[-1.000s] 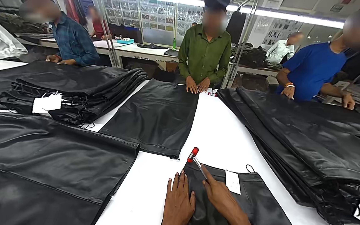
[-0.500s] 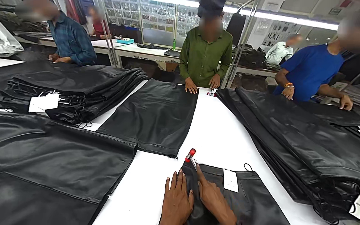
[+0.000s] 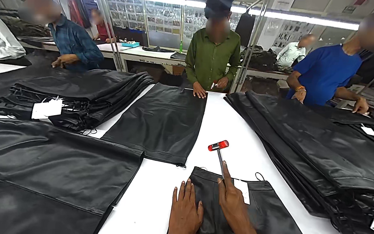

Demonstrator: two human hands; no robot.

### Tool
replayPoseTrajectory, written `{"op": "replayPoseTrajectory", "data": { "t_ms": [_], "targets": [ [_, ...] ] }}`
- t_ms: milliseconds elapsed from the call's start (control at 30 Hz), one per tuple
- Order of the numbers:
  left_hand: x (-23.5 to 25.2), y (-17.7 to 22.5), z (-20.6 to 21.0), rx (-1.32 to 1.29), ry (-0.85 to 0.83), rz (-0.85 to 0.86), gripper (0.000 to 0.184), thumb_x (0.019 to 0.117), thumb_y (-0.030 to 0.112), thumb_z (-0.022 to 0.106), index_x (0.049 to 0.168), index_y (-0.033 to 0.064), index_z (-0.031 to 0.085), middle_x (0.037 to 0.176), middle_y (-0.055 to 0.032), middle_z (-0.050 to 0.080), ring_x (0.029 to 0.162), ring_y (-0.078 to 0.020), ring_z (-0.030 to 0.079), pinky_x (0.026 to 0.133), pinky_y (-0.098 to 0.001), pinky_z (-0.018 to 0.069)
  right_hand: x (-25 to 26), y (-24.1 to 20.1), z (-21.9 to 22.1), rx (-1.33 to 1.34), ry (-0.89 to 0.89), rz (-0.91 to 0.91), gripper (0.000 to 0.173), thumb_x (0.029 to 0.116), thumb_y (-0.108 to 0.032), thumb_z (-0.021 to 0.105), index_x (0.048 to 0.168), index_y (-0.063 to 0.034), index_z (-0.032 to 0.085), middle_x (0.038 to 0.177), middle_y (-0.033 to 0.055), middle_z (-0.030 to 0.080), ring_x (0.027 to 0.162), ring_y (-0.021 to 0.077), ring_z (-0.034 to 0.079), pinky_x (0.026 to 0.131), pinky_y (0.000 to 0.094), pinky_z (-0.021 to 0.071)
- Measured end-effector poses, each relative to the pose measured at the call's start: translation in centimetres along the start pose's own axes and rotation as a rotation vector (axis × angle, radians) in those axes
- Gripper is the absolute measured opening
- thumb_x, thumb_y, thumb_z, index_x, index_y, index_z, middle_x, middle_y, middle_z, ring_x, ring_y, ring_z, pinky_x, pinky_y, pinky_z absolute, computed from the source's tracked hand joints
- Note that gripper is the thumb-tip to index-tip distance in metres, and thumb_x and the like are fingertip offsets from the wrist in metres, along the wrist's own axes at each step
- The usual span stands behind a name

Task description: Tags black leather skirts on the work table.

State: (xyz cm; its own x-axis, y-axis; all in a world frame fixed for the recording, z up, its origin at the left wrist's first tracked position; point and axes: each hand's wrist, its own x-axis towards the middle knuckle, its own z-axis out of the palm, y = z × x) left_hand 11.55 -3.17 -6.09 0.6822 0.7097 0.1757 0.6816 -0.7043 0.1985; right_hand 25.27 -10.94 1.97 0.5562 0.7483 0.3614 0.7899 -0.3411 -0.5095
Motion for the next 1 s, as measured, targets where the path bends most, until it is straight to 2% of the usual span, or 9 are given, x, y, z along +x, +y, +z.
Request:
{"op": "replayPoseTrajectory", "data": {
  "t_ms": [167,300,333,433,467,600,733,900,1000],
  "targets": [
    [-0.3,0.1,0.0,0.000,-0.011,0.018,0.069,0.1033,0.049,0.025,0.153,0.0057,0.047,0.165,-0.0079,0.037,0.152,-0.0312,0.034,0.122,-0.0594,0.0233,0.0,1.3,0.6,-0.107,-0.547,0.163,0.059,0.1093,-0.033,0.035,0.166,-0.0291,0.017,0.090,0.0155,0.071,0.081,0.0357,0.069,0.079,0.0542,0.0550],
    [-0.1,0.1,0.1,-0.001,0.006,0.003,0.070,0.1028,0.050,0.025,0.153,0.0068,0.048,0.164,-0.0069,0.039,0.152,-0.0307,0.035,0.121,-0.0596,0.0244,-1.2,-0.4,0.8,-0.002,0.068,-0.046,0.053,0.1061,-0.023,0.042,0.156,-0.0063,0.043,0.081,0.0090,0.073,0.057,0.0216,0.065,0.057,0.0421,0.0569],
    [0.0,0.2,0.2,-0.008,0.006,-0.001,0.070,0.1030,0.049,0.025,0.153,0.0066,0.048,0.164,-0.0071,0.039,0.152,-0.0310,0.035,0.121,-0.0598,0.0240,-1.4,-0.3,1.3,-0.039,0.032,-0.042,0.053,0.1060,-0.023,0.042,0.156,-0.0077,0.043,0.082,0.0096,0.073,0.059,0.0237,0.066,0.058,0.0438,0.0577],
    [-0.4,0.3,0.0,-0.021,-0.012,0.010,0.069,0.1034,0.048,0.025,0.152,0.0052,0.048,0.164,-0.0081,0.039,0.152,-0.0321,0.035,0.122,-0.0599,0.0230,-0.2,0.2,1.2,-0.156,-0.550,0.130,0.059,0.1088,-0.031,0.034,0.166,-0.0299,0.017,0.094,0.0149,0.072,0.085,0.0361,0.070,0.080,0.0544,0.0555],
    [-0.5,0.2,0.0,-0.024,-0.016,0.014,0.069,0.1032,0.048,0.026,0.152,0.0054,0.048,0.164,-0.0079,0.039,0.152,-0.0318,0.035,0.122,-0.0597,0.0227,0.2,0.0,0.6,-0.117,-0.561,0.149,0.058,0.1092,-0.033,0.035,0.165,-0.0309,0.018,0.093,0.0153,0.072,0.085,0.0359,0.070,0.080,0.0545,0.0548],
    [-0.2,0.1,0.0,-0.010,0.001,-0.002,0.069,0.1028,0.049,0.026,0.152,0.0063,0.048,0.164,-0.0071,0.039,0.152,-0.0310,0.035,0.121,-0.0598,0.0243,-0.9,-0.9,1.3,-0.035,0.026,-0.005,0.053,0.1066,-0.025,0.041,0.158,-0.0121,0.040,0.081,0.0099,0.072,0.059,0.0251,0.066,0.058,0.0458,0.0568],
    [-0.4,0.1,0.0,-0.018,-0.004,0.009,0.069,0.1030,0.048,0.026,0.152,0.0060,0.049,0.164,-0.0072,0.039,0.152,-0.0316,0.035,0.122,-0.0597,0.0239,0.0,-0.1,1.0,-0.178,-0.584,0.152,0.059,0.1091,-0.032,0.034,0.166,-0.0323,0.016,0.095,0.0156,0.072,0.087,0.0366,0.070,0.081,0.0547,0.0550],
    [-0.1,0.1,-0.1,-0.018,0.011,0.001,0.069,0.1027,0.049,0.026,0.152,0.0060,0.048,0.164,-0.0070,0.040,0.151,-0.0313,0.036,0.121,-0.0602,0.0242,-2.7,-0.7,0.9,-0.080,-0.046,-0.033,0.053,0.1061,-0.024,0.042,0.158,-0.0111,0.042,0.081,0.0099,0.072,0.059,0.0260,0.067,0.056,0.0461,0.0569],
    [0.0,0.1,-0.4,-0.034,-0.023,-0.001,0.069,0.1028,0.049,0.027,0.153,0.0056,0.048,0.164,-0.0075,0.038,0.152,-0.0316,0.035,0.122,-0.0599,0.0223,-2.4,0.0,0.8,-0.176,-0.518,0.121,0.059,0.1085,-0.029,0.036,0.165,-0.0292,0.020,0.092,0.0150,0.072,0.083,0.0362,0.070,0.077,0.0548,0.0557]
  ]
}}
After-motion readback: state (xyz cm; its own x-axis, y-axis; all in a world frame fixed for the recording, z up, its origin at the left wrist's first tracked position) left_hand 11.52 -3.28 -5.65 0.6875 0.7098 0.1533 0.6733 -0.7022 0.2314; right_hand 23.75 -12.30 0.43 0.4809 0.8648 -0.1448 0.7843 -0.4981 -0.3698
